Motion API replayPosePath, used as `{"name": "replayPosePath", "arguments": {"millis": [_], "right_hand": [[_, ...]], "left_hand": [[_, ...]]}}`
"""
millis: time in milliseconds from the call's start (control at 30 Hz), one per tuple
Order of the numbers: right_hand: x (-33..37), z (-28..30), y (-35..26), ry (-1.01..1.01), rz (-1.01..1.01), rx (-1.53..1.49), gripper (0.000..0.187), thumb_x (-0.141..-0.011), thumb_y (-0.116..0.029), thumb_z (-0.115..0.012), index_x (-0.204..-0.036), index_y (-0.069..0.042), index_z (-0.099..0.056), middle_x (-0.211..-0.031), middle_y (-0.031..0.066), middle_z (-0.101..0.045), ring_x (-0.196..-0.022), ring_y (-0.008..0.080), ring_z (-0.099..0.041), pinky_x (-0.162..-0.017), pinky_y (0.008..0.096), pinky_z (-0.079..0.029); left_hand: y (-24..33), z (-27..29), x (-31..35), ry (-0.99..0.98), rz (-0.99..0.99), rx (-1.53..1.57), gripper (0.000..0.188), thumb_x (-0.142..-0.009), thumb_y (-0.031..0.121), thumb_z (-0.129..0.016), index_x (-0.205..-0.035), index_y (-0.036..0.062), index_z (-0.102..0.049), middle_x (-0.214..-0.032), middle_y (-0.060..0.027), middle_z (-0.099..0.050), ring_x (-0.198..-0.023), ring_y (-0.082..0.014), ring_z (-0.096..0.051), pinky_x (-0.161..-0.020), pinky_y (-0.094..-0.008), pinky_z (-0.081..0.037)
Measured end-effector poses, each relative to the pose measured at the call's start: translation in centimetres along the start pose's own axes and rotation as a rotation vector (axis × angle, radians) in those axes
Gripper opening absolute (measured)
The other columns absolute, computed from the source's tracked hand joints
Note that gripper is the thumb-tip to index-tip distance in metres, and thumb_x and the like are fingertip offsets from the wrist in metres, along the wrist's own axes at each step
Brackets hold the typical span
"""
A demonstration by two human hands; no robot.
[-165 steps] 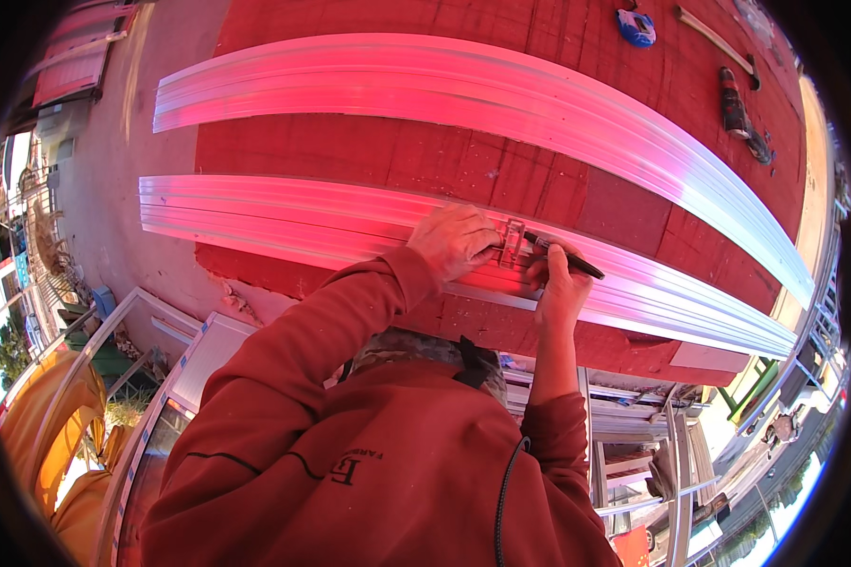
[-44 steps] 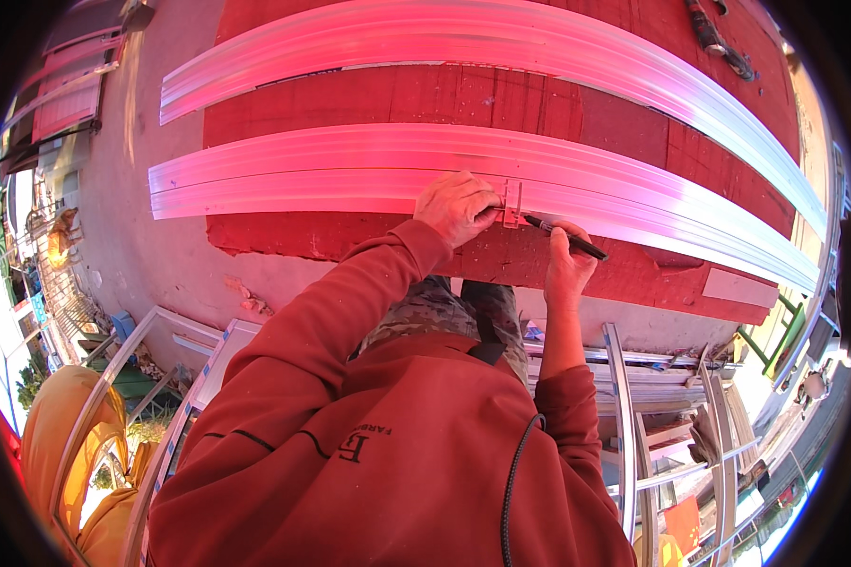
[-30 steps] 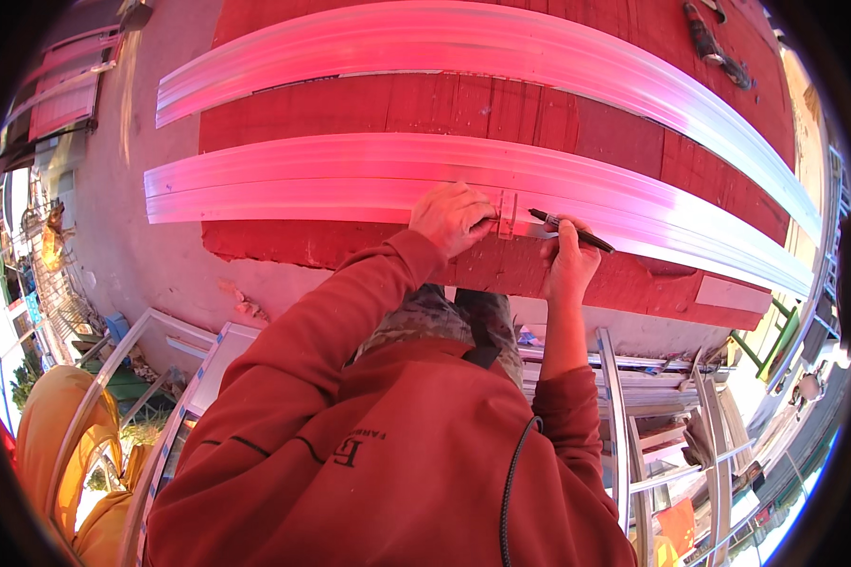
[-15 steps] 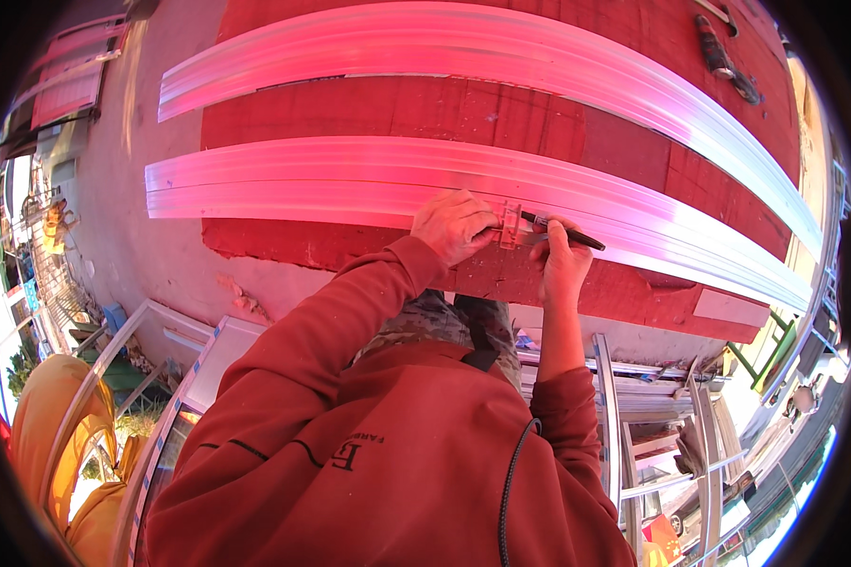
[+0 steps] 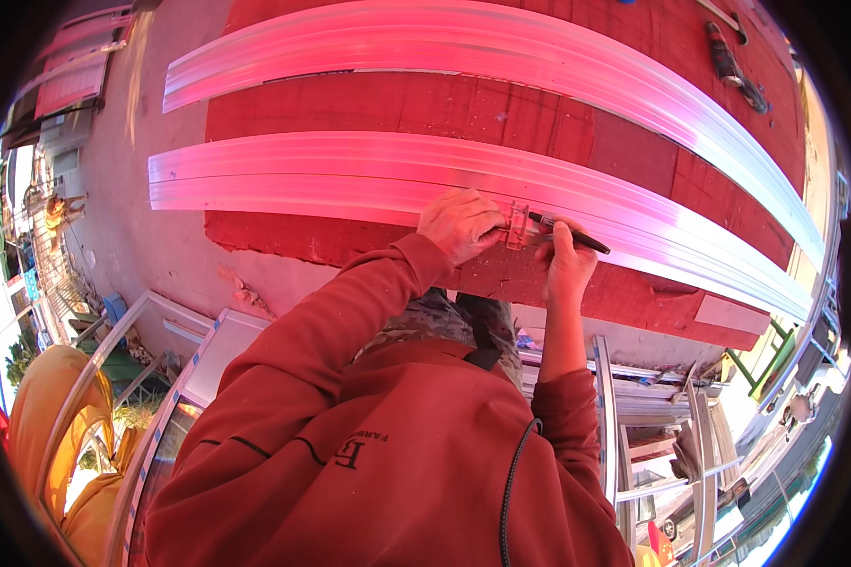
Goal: The person marks measurements on long metal siding panels using a square and marker, then uses a cordless drill to drive screws into the panels. The panels are positioned on a red work surface in a workshop environment.
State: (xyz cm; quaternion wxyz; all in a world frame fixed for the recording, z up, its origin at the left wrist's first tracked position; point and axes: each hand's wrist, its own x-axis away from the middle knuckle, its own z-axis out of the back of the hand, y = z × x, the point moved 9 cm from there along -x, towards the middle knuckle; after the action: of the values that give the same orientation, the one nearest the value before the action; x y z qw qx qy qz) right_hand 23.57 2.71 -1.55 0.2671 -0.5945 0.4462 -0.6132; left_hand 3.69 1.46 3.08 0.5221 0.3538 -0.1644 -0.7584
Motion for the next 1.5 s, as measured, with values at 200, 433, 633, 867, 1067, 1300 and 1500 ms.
{"name": "replayPosePath", "arguments": {"millis": [200,433,633,867,1067,1300,1500], "right_hand": [[-0.2,0.5,0.3,0.013,-0.008,0.008,0.013,-0.101,-0.010,-0.064,-0.106,0.000,-0.069,-0.089,0.0108,-0.073,-0.054,0.0129,-0.060,-0.048,0.0242,-0.042],[-0.1,0.2,0.3,0.025,0.002,0.010,0.013,-0.101,-0.011,-0.065,-0.107,0.000,-0.068,-0.089,0.0108,-0.073,-0.054,0.0129,-0.060,-0.047,0.0240,-0.042],[0.1,0.7,0.0,0.073,0.027,0.005,0.012,-0.100,-0.011,-0.064,-0.101,0.000,-0.069,-0.086,0.0093,-0.072,-0.053,0.0121,-0.059,-0.045,0.0240,-0.041],[2.4,6.4,-1.2,0.198,0.150,-0.227,0.015,-0.103,-0.015,-0.062,-0.110,-0.002,-0.066,-0.083,0.0098,-0.071,-0.057,0.0146,-0.062,-0.047,0.0259,-0.045],[3.7,10.0,-3.3,0.066,0.205,-0.345,0.022,-0.103,-0.011,-0.059,-0.123,-0.002,-0.062,-0.084,0.0122,-0.070,-0.063,0.0181,-0.065,-0.053,0.0277,-0.049],[7.1,23.9,-4.0,-0.074,0.168,-0.291,0.042,-0.106,-0.032,-0.042,-0.117,0.001,-0.066,-0.085,0.0106,-0.068,-0.076,0.0186,-0.067,-0.066,0.0316,-0.052],[9.2,40.9,-5.9,0.169,0.387,-0.018,0.041,-0.103,-0.027,-0.041,-0.104,0.002,-0.070,-0.080,0.0069,-0.063,-0.071,0.0175,-0.059,-0.076,0.0330,-0.053]], "left_hand": [[0.2,0.0,-0.3,-0.003,-0.003,0.008,0.025,-0.070,0.012,-0.083,-0.091,0.0145,-0.071,-0.095,0.0006,-0.071,-0.090,-0.0218,-0.068,-0.081,-0.0364,-0.054],[-0.1,0.2,-0.2,-0.014,-0.008,0.014,0.025,-0.070,0.012,-0.083,-0.092,0.0139,-0.071,-0.095,0.0001,-0.071,-0.090,-0.0220,-0.068,-0.081,-0.0367,-0.055],[0.1,0.3,-0.6,-0.027,-0.010,0.036,0.026,-0.069,0.009,-0.083,-0.092,0.0138,-0.071,-0.095,-0.0007,-0.072,-0.090,-0.0228,-0.068,-0.080,-0.0370,-0.055],[0.4,0.1,-0.2,-0.032,-0.026,-0.027,0.025,-0.070,0.007,-0.083,-0.091,0.0145,-0.072,-0.095,-0.0004,-0.072,-0.091,-0.0231,-0.069,-0.081,-0.0383,-0.055],[-0.8,0.1,0.5,-0.015,-0.048,-0.056,0.024,-0.070,0.002,-0.081,-0.090,0.0100,-0.071,-0.095,-0.0058,-0.072,-0.089,-0.0278,-0.069,-0.080,-0.0396,-0.055],[2.3,-2.1,2.1,0.167,0.156,-0.058,0.019,-0.078,0.001,-0.081,-0.093,0.0058,-0.071,-0.096,-0.0097,-0.070,-0.086,-0.0262,-0.067,-0.076,-0.0360,-0.055],[12.5,-13.6,0.6,0.155,0.211,0.162,0.018,-0.079,0.000,-0.080,-0.095,0.0041,-0.072,-0.097,-0.0094,-0.070,-0.086,-0.0241,-0.068,-0.075,-0.0338,-0.056]]}}
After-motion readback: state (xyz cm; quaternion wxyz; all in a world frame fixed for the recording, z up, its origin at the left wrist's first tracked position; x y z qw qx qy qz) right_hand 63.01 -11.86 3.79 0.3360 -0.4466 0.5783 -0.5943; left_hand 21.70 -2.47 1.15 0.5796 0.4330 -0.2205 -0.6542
